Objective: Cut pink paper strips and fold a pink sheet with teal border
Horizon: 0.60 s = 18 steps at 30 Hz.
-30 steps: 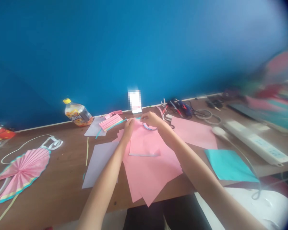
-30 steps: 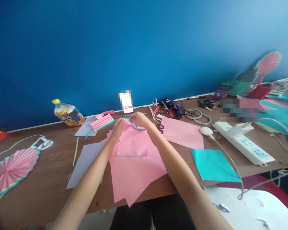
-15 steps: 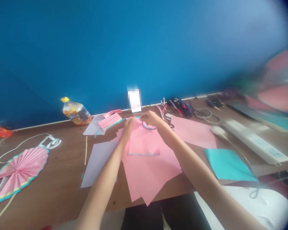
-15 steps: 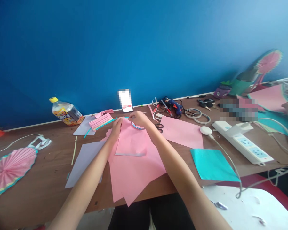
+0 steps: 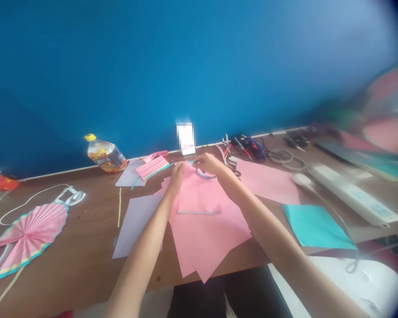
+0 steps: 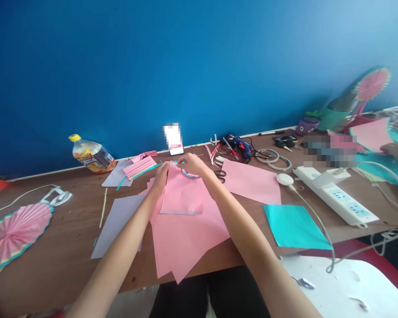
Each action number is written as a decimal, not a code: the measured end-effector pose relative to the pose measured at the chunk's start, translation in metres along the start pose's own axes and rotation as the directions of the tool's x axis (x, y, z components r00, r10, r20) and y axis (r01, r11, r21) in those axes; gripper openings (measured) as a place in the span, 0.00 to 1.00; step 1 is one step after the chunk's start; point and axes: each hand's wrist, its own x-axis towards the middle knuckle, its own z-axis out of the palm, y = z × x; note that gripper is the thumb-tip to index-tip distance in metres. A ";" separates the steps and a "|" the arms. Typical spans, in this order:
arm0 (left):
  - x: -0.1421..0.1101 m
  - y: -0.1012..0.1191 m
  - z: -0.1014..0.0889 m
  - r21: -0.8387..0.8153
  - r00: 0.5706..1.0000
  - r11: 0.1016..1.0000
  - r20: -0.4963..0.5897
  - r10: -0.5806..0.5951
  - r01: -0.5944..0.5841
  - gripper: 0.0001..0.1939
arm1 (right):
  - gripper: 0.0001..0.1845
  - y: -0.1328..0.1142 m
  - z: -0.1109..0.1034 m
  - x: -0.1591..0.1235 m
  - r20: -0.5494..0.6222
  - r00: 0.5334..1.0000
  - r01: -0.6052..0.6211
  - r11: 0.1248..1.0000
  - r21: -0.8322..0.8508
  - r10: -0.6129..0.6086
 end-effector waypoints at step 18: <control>0.002 -0.005 0.002 0.008 0.999 1.000 -0.039 -0.009 0.010 0.15 | 0.11 0.001 0.002 0.001 -0.014 1.000 -0.022 0.999 -0.035 0.021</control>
